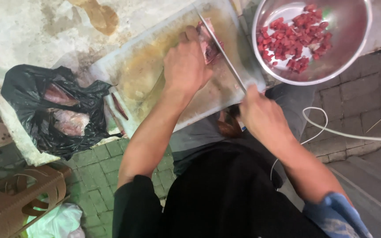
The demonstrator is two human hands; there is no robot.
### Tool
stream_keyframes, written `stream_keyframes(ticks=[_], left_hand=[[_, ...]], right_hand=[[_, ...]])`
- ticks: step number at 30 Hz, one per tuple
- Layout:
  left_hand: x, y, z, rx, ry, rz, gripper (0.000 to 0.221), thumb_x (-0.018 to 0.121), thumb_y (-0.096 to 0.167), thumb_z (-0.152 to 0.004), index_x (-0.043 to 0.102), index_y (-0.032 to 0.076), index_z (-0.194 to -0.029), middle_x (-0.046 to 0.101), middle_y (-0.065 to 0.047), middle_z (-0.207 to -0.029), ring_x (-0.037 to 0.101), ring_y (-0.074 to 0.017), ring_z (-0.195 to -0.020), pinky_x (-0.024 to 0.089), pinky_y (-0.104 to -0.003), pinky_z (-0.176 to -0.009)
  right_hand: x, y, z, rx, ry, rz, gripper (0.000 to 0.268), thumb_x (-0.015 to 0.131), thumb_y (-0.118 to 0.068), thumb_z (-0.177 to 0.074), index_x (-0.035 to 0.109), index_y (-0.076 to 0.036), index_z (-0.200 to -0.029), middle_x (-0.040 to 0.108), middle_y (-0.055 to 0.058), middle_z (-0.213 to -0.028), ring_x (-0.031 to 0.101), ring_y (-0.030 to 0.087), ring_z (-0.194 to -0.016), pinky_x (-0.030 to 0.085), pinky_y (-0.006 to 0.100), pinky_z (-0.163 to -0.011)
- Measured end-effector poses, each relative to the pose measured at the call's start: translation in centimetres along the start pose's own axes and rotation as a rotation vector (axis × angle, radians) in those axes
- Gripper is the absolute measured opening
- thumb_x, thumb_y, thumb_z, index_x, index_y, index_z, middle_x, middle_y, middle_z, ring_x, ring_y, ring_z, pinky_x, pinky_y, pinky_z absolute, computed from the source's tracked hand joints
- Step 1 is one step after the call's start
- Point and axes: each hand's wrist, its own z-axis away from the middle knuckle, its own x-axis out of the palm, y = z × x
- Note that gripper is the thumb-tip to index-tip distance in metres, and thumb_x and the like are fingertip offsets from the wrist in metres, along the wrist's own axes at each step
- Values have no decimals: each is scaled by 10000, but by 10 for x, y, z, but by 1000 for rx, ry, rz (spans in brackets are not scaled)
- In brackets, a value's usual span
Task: Cutting a piece of raw meat into small cubes using a knife on a cutting board and placing them in a bowl.
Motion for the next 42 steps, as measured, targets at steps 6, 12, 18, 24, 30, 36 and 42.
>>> stream_keyframes(ticks=[6, 12, 18, 24, 30, 36, 42], left_hand=[[17, 6, 4, 12, 93, -17, 840, 869, 334, -637, 412, -30, -1241, 584, -147, -1034, 688, -374, -671, 566, -470, -474], [16, 4, 5, 65, 211, 22, 680, 777, 513, -779, 440, 16, -1096, 608, -141, -947, 683, -368, -651, 556, -464, -485], [11, 0, 7, 56, 139, -10, 712, 787, 517, -811, 460, 9, -1188, 601, -118, -991, 681, -337, -689, 562, -461, -475], [6, -1, 6, 21, -16, 25, 868, 899, 319, -663, 415, -17, -1300, 591, -163, -1084, 689, -356, -673, 586, -450, -455], [22, 3, 15, 109, 251, -155, 781, 835, 271, -574, 462, -7, -1203, 583, -83, -952, 639, -237, -563, 512, -368, -381], [26, 8, 17, 102, 330, -369, 931, 850, 335, -498, 469, 86, -1309, 538, -62, -1053, 625, -133, -607, 522, -287, -422], [24, 4, 11, 27, 235, -117, 616, 733, 446, -814, 460, 21, -1167, 594, -70, -904, 660, -309, -538, 524, -451, -380]], right_hand=[[11, 6, -16, -70, 124, 0, 347, 561, -149, -917, 343, 21, -1126, 627, 254, -682, 598, 574, -630, 449, 650, -556], [-30, -30, -27, -181, 162, -67, 139, 374, -35, -994, 373, 53, -1101, 568, 243, -568, 568, 507, -454, 411, 583, -404], [62, 56, -8, -100, 138, -47, 559, 448, -150, -928, 235, 126, -1365, 592, 339, -644, 529, 633, -587, 366, 689, -548], [85, 78, -25, -312, 511, 101, 195, 566, -139, -942, 434, -7, -996, 549, 201, -585, 522, 494, -478, 376, 596, -403], [53, 64, -23, -215, 365, 192, 280, 530, -218, -966, 430, 13, -1088, 597, 232, -591, 561, 519, -481, 428, 617, -448], [-41, -25, -53, -135, 27, -60, 326, 404, -197, -1038, 379, 37, -1264, 590, 244, -642, 595, 459, -515, 432, 570, -432], [1, -2, -6, -92, 92, -58, 379, 402, -240, -1025, 376, -4, -1321, 642, 334, -773, 613, 602, -662, 471, 670, -576]])
